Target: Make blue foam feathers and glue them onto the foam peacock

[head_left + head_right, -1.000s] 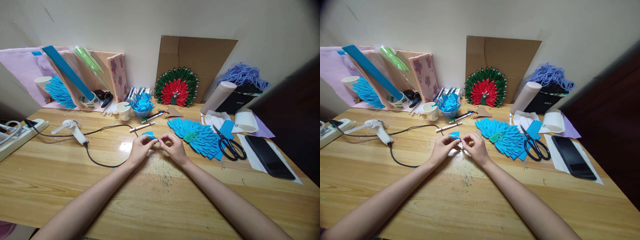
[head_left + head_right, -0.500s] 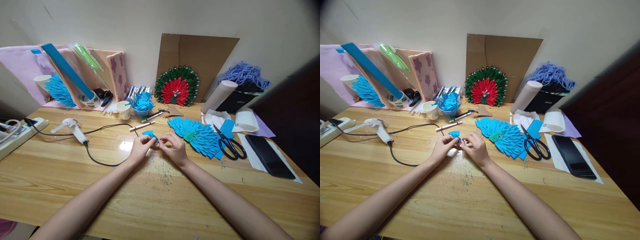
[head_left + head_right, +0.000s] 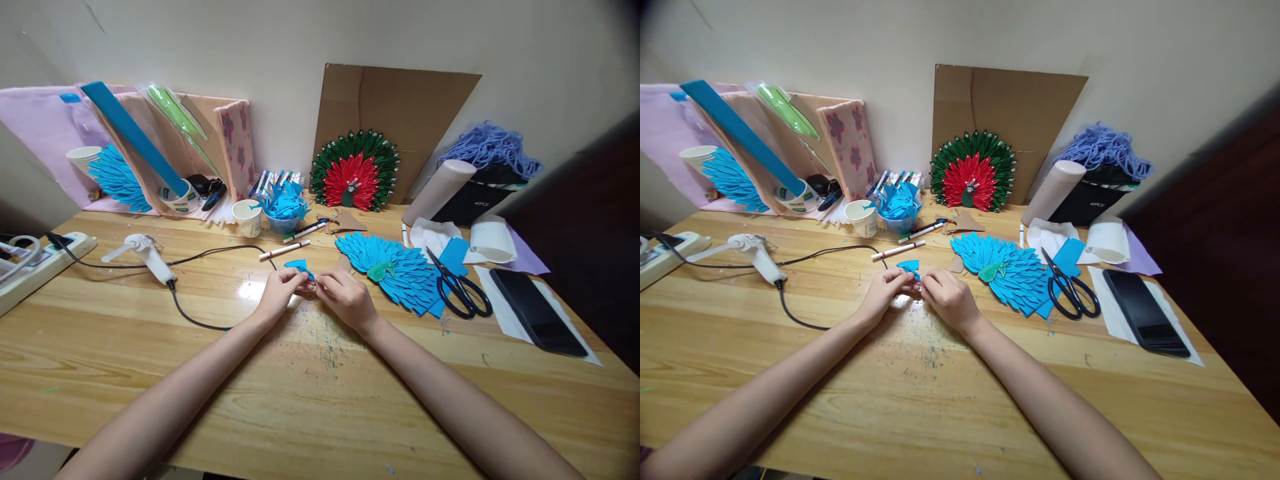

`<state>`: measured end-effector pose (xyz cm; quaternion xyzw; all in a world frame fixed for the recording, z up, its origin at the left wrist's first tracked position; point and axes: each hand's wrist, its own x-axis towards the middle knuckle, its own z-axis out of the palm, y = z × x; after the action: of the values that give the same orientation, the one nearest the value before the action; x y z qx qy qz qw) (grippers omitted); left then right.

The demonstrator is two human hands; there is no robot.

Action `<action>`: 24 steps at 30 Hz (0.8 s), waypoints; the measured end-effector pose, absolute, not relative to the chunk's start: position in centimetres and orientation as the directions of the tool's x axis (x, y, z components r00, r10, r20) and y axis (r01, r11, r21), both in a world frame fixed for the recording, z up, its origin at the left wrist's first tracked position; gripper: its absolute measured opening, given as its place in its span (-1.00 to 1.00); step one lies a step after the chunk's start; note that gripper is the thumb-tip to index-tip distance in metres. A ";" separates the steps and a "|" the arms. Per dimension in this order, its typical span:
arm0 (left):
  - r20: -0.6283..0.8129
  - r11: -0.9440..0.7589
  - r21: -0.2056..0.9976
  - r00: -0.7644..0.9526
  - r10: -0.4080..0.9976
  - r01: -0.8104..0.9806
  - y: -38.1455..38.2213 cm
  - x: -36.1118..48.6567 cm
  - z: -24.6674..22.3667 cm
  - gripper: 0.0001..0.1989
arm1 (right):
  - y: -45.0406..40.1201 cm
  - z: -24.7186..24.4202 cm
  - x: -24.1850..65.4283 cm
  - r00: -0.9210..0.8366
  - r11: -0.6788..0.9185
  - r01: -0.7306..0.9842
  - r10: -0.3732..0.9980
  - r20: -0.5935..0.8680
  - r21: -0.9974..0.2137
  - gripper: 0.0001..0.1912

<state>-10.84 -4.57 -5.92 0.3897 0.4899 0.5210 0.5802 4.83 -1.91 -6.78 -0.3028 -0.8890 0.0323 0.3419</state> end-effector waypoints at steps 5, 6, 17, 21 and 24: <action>-0.189 0.181 0.951 -0.006 0.982 -0.249 -4.6 -11.1 -5.6 -0.77 | -2.0 -6.7 4.7 -0.579 0.813 0.491 0.573 0.580 -0.313 -0.84; -0.183 0.176 0.951 -0.007 0.983 -0.256 -4.6 -11.1 -5.5 -0.76 | -2.0 -6.7 4.7 -0.583 0.816 0.494 0.567 0.582 -0.300 -0.84; -0.144 0.126 0.973 -0.083 0.986 -0.193 -4.6 -10.8 -5.9 -0.73 | -2.3 -6.9 4.5 -0.581 0.813 0.492 0.573 0.579 -0.311 -0.85; -0.124 0.098 0.972 -0.110 0.986 -0.211 -4.6 -10.7 -6.2 -0.73 | -2.2 -6.8 4.2 -0.443 0.667 0.411 0.742 0.503 -0.622 -0.92; -0.113 0.080 0.974 -0.148 0.983 -0.211 -4.7 -10.6 -6.3 -0.74 | -1.8 -7.0 3.9 -0.366 0.420 0.242 0.874 0.318 -0.875 -0.86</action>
<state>-10.62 -4.70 -6.34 0.3798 0.5081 0.5619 0.5309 3.93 -1.78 -6.99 -0.3805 -0.7335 0.3811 0.4148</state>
